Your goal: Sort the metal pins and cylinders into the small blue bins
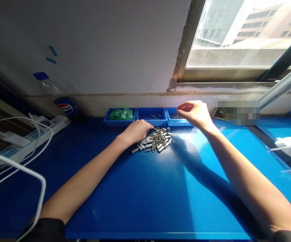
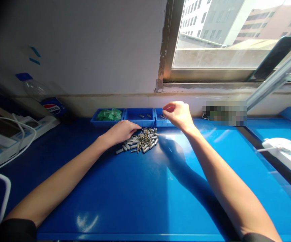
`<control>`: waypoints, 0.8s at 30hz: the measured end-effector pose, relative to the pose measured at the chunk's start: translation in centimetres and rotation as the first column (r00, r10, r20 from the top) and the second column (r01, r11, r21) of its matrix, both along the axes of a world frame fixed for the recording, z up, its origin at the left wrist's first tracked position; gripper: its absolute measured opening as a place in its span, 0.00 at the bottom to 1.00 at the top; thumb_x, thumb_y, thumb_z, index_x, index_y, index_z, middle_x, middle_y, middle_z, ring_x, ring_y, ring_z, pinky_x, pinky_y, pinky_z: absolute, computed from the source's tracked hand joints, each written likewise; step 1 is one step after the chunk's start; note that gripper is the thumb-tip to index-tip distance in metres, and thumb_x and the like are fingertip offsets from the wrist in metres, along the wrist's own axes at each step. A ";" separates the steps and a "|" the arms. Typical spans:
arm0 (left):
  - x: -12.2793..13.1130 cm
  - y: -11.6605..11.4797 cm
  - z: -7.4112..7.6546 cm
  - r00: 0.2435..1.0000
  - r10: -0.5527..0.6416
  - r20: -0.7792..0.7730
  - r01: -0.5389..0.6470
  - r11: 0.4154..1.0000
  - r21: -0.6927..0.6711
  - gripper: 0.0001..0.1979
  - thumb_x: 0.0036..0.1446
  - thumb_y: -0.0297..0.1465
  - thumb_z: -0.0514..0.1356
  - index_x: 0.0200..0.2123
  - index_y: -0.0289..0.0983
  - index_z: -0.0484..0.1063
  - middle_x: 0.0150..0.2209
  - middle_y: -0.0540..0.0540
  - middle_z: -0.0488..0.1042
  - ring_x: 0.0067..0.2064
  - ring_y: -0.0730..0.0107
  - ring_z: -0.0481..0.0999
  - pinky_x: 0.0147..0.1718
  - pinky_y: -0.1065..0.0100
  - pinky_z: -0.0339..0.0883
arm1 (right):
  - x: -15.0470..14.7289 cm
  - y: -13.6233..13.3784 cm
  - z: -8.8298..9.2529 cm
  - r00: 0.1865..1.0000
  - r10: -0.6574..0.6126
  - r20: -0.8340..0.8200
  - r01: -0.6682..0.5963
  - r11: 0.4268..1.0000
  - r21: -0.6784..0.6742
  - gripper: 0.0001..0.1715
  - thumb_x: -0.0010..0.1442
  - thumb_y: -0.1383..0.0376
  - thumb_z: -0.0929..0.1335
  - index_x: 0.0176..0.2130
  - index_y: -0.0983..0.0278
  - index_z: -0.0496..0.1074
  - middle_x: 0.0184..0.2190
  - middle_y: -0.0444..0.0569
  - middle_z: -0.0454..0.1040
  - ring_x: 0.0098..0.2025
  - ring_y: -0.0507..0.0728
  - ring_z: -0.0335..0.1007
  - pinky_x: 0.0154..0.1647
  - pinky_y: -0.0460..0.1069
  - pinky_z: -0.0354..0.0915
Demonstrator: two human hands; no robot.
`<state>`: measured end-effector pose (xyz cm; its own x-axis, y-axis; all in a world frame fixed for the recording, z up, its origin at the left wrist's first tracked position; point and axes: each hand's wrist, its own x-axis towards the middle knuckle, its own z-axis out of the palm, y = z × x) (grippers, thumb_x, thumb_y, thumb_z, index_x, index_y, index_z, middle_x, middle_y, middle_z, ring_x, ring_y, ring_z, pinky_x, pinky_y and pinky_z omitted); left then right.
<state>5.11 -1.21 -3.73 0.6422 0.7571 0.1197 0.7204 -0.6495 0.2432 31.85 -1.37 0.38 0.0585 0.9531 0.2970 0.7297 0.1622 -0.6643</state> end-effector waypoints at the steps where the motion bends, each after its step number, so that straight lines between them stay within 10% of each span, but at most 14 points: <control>1: 0.0 -0.1 0.0 0.999 0.003 -0.043 -0.002 1.000 0.019 0.16 0.63 0.24 0.60 0.47 0.43 0.84 0.45 0.43 0.85 0.48 0.57 0.84 0.50 0.64 0.75 | 0.3 0.0 0.0 0.999 -0.014 0.029 0.014 1.000 -0.002 0.12 0.57 0.60 0.74 0.40 0.64 0.84 0.33 0.54 0.84 0.38 0.62 0.83 0.47 0.55 0.77; 24: -0.3 0.4 0.0 0.996 -0.009 0.088 -0.005 0.988 0.154 0.18 0.57 0.22 0.60 0.46 0.38 0.85 0.40 0.40 0.83 0.40 0.59 0.82 0.43 0.65 0.74 | -1.2 -0.6 -0.9 0.911 0.394 -0.123 -0.410 0.897 -0.165 0.13 0.60 0.59 0.73 0.42 0.63 0.82 0.33 0.50 0.85 0.36 0.60 0.83 0.40 0.52 0.76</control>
<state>4.85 -0.83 -3.73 0.6253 0.7240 0.2912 0.6992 -0.6855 0.2030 30.60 -2.00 -0.55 -0.3245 0.9374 0.1263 0.5682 0.3000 -0.7663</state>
